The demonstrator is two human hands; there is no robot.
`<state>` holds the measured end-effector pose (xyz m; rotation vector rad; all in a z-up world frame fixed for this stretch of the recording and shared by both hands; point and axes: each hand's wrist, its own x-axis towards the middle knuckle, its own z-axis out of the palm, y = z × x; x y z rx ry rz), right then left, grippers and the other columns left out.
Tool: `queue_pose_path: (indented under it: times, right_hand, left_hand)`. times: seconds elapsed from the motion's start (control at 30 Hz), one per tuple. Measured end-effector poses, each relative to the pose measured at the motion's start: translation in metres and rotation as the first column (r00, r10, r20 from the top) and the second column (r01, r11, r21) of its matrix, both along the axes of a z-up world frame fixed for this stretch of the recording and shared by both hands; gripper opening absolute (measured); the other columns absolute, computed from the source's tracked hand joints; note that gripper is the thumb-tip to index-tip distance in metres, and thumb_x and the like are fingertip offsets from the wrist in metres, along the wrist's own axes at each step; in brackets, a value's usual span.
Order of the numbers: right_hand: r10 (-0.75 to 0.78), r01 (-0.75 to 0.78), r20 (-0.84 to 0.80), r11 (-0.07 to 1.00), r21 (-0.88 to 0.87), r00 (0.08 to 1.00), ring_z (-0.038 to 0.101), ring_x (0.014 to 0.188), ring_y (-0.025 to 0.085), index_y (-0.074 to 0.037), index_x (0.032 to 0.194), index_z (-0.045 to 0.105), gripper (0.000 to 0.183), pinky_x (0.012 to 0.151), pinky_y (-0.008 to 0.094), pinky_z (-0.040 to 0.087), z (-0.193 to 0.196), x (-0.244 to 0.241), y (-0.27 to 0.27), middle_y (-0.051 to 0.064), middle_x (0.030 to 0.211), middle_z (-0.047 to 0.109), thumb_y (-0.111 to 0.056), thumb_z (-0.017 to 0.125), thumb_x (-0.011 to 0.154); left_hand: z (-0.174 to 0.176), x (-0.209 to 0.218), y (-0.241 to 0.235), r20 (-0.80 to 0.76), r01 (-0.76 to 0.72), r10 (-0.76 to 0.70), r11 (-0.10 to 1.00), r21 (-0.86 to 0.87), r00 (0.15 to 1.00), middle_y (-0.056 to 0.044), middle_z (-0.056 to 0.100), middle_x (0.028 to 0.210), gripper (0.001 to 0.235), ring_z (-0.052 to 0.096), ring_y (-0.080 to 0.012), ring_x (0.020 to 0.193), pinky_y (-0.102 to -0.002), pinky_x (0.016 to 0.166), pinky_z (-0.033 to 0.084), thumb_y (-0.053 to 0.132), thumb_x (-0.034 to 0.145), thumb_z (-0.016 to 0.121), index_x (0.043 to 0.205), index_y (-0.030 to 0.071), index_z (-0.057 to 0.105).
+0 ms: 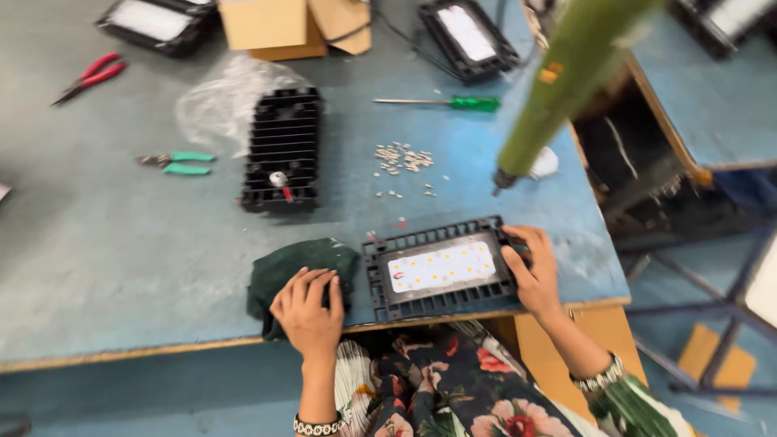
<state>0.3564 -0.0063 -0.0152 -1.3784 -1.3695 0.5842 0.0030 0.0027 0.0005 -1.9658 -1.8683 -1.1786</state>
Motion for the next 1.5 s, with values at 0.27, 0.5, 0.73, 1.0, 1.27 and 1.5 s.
queue_pose_path:
  times: [0.27, 0.5, 0.73, 1.0, 1.27, 1.5]
  right_hand:
    - [-0.036, 0.036, 0.012, 0.999, -0.036, 0.999, 0.063, 0.110, 0.024, -0.008, 0.126, 0.065, 0.033, 0.090, 0.034, 0.053, 0.008, -0.004, -0.004, 0.011, 0.124, 0.059, -0.023, 0.063, 0.097]
    - [-0.045, 0.046, 0.038, 0.998, -0.032, 0.998, 0.062, 0.114, 0.025, -0.007, 0.125, 0.066, 0.034, 0.096, 0.035, 0.049, 0.018, -0.005, -0.004, 0.011, 0.124, 0.061, -0.022, 0.064, 0.094]
    - [-0.020, 0.020, 0.008, 0.999, -0.043, 1.000, 0.062, 0.115, 0.024, -0.007, 0.126, 0.066, 0.035, 0.093, 0.033, 0.052, 0.011, -0.004, -0.003, 0.011, 0.124, 0.060, -0.024, 0.064, 0.096]
    - [-0.015, 0.015, -0.007, 0.999, -0.044, 1.000, 0.062, 0.115, 0.023, -0.006, 0.126, 0.065, 0.035, 0.093, 0.033, 0.052, 0.012, -0.004, -0.003, 0.011, 0.126, 0.059, -0.024, 0.064, 0.096]
    - [-0.025, 0.026, 0.037, 0.999, -0.026, 0.999, 0.063, 0.116, 0.024, -0.006, 0.127, 0.066, 0.036, 0.096, 0.033, 0.051, 0.012, -0.002, -0.003, 0.012, 0.129, 0.059, -0.025, 0.064, 0.097]
    - [-0.014, 0.013, -0.015, 0.998, -0.054, 1.000, 0.063, 0.112, 0.023, -0.007, 0.128, 0.065, 0.038, 0.094, 0.033, 0.052, 0.014, -0.002, -0.003, 0.012, 0.129, 0.058, -0.028, 0.063, 0.096]
  left_hand:
    - [-0.010, -0.003, -0.004, -0.042, 0.012, -0.013, 0.999, -0.041, 0.999, 0.007, 0.071, 0.112, 0.009, 0.064, -0.0189, 0.121, -0.038, 0.105, 0.037, 0.025, 0.095, 0.072, 0.102, 0.019, 0.075]
    - [-0.012, -0.001, 0.001, -0.058, -0.013, 0.012, 1.000, -0.023, 0.998, 0.009, 0.071, 0.114, 0.008, 0.064, -0.0163, 0.122, -0.036, 0.106, 0.037, 0.026, 0.096, 0.073, 0.101, 0.021, 0.074]
    - [-0.017, -0.003, -0.002, -0.067, -0.012, 0.008, 0.999, -0.047, 0.998, 0.008, 0.071, 0.115, 0.008, 0.063, -0.0170, 0.125, -0.036, 0.107, 0.035, 0.025, 0.097, 0.073, 0.102, 0.019, 0.074]
    - [-0.014, -0.002, -0.003, -0.061, 0.002, -0.005, 0.999, -0.043, 0.998, 0.008, 0.071, 0.116, 0.008, 0.063, -0.0170, 0.125, -0.036, 0.108, 0.034, 0.025, 0.099, 0.071, 0.104, 0.020, 0.075]
    - [-0.017, -0.002, -0.003, -0.084, -0.010, 0.004, 0.998, -0.059, 0.996, 0.008, 0.071, 0.117, 0.009, 0.063, -0.0165, 0.126, -0.036, 0.107, 0.035, 0.025, 0.102, 0.070, 0.106, 0.019, 0.075]
    - [-0.017, -0.002, -0.002, -0.102, -0.013, 0.008, 0.999, -0.048, 0.995, 0.008, 0.070, 0.117, 0.009, 0.063, -0.0163, 0.126, -0.035, 0.108, 0.035, 0.026, 0.102, 0.071, 0.106, 0.019, 0.075]
